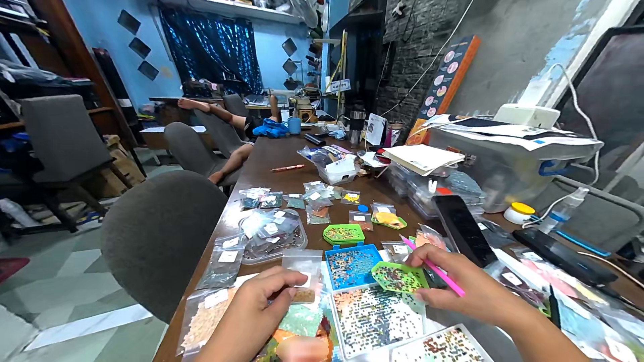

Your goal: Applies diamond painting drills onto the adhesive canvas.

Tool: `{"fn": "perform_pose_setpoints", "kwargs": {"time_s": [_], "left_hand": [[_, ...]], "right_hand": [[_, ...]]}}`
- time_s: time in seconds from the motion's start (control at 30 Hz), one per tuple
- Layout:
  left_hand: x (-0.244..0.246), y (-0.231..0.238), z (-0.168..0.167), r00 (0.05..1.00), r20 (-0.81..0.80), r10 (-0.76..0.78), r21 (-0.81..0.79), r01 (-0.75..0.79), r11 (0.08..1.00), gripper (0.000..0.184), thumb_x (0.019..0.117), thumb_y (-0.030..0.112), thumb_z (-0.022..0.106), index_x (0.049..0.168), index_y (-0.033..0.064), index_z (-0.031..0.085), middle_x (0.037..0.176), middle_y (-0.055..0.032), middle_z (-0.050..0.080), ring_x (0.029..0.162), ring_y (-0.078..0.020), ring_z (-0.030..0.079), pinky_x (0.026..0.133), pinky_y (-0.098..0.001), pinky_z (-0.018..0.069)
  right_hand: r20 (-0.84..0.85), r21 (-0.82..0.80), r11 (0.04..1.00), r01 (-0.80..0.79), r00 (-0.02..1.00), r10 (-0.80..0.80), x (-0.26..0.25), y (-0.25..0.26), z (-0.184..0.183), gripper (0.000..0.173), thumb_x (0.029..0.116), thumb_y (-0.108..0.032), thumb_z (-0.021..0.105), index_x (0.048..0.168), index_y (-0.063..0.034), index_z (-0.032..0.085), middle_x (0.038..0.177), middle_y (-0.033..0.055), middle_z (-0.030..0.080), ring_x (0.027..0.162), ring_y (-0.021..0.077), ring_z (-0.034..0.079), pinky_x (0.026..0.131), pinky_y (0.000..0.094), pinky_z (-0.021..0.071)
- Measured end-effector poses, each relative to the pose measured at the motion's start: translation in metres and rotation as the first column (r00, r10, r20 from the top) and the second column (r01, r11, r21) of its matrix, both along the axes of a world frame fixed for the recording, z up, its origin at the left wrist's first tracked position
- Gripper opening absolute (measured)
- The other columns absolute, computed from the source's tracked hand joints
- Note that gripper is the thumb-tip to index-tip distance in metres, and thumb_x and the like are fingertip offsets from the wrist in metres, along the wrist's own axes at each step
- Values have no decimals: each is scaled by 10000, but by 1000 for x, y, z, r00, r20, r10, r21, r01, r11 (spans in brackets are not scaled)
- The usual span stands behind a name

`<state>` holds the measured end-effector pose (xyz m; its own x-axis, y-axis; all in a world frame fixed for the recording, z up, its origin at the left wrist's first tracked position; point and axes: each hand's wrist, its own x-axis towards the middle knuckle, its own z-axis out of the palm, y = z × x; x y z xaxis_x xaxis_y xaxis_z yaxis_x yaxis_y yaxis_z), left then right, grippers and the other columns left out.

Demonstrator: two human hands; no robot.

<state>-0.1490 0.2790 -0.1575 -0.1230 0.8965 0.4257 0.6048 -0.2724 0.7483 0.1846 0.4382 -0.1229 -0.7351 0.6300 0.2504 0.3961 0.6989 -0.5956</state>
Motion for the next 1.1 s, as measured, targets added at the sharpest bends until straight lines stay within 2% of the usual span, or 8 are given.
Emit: {"fn": "perform_pose_setpoints", "kwargs": {"time_s": [0.13, 0.27, 0.43, 0.53, 0.67, 0.83, 1.1], "left_hand": [[-1, 0, -1, 1000, 4, -6, 8, 6, 1000, 259, 932, 100, 557, 1077, 94, 771, 1021, 3, 712, 891, 26, 647, 779, -128, 532], [-1, 1, -2, 1000, 9, -2, 16, 2, 1000, 255, 930, 100, 559, 1070, 100, 772, 1013, 14, 713, 879, 34, 644, 767, -121, 529], [0, 2, -3, 1000, 21, -9, 19, 8, 1000, 258, 927, 98, 557, 1068, 101, 773, 1005, 23, 714, 877, 40, 645, 770, -113, 527], [0, 1, -1, 1000, 28, -15, 9, 15, 1000, 258, 930, 99, 556, 1069, 103, 773, 1010, 20, 716, 882, 37, 646, 773, -117, 529], [1, 0, 1, 999, 44, -14, -14, 15, 1000, 254, 938, 96, 560, 1079, 104, 771, 1020, 25, 714, 889, 35, 647, 779, -122, 532], [2, 1, 1, 1000, 29, -10, -17, 11, 1000, 257, 936, 96, 555, 1072, 97, 772, 1017, 12, 716, 891, 24, 648, 779, -133, 535], [3, 1, 2, 999, 35, -17, -21, 18, 1000, 253, 941, 94, 555, 1076, 94, 769, 1025, 16, 715, 902, 28, 648, 790, -130, 534]], "right_hand": [[4, -25, 999, -23, 1000, 23, -4, -3, 0, 414, 830, -351, 762, 1137, -96, 655, 1133, 38, 696, 1032, 83, 641, 885, 272, 532], [6, -1, 998, -62, 998, 62, -7, -5, -1, 386, 835, -316, 763, 1130, -90, 657, 1105, 47, 696, 973, 83, 635, 835, 263, 529], [36, -50, 997, -52, 998, 54, -12, -10, -1, 379, 836, -301, 754, 1146, -102, 661, 1086, 39, 689, 938, 79, 632, 805, 263, 533], [50, -36, 994, -102, 993, 104, -17, -12, -4, 386, 849, -299, 753, 1157, -89, 657, 1121, 76, 696, 979, 144, 658, 831, 343, 556], [46, 18, 981, -193, 980, 192, -25, -18, -10, 368, 856, -281, 767, 1139, -74, 654, 1112, 105, 699, 966, 193, 661, 814, 380, 557], [98, 55, 978, -199, 976, 193, -32, -25, -8, 353, 862, -248, 758, 1134, -47, 660, 1121, 148, 704, 993, 283, 677, 833, 471, 556], [104, 49, 980, -194, 977, 188, -31, -25, -8, 352, 865, -243, 752, 1145, -52, 659, 1136, 143, 704, 1013, 280, 674, 854, 471, 553]]}}
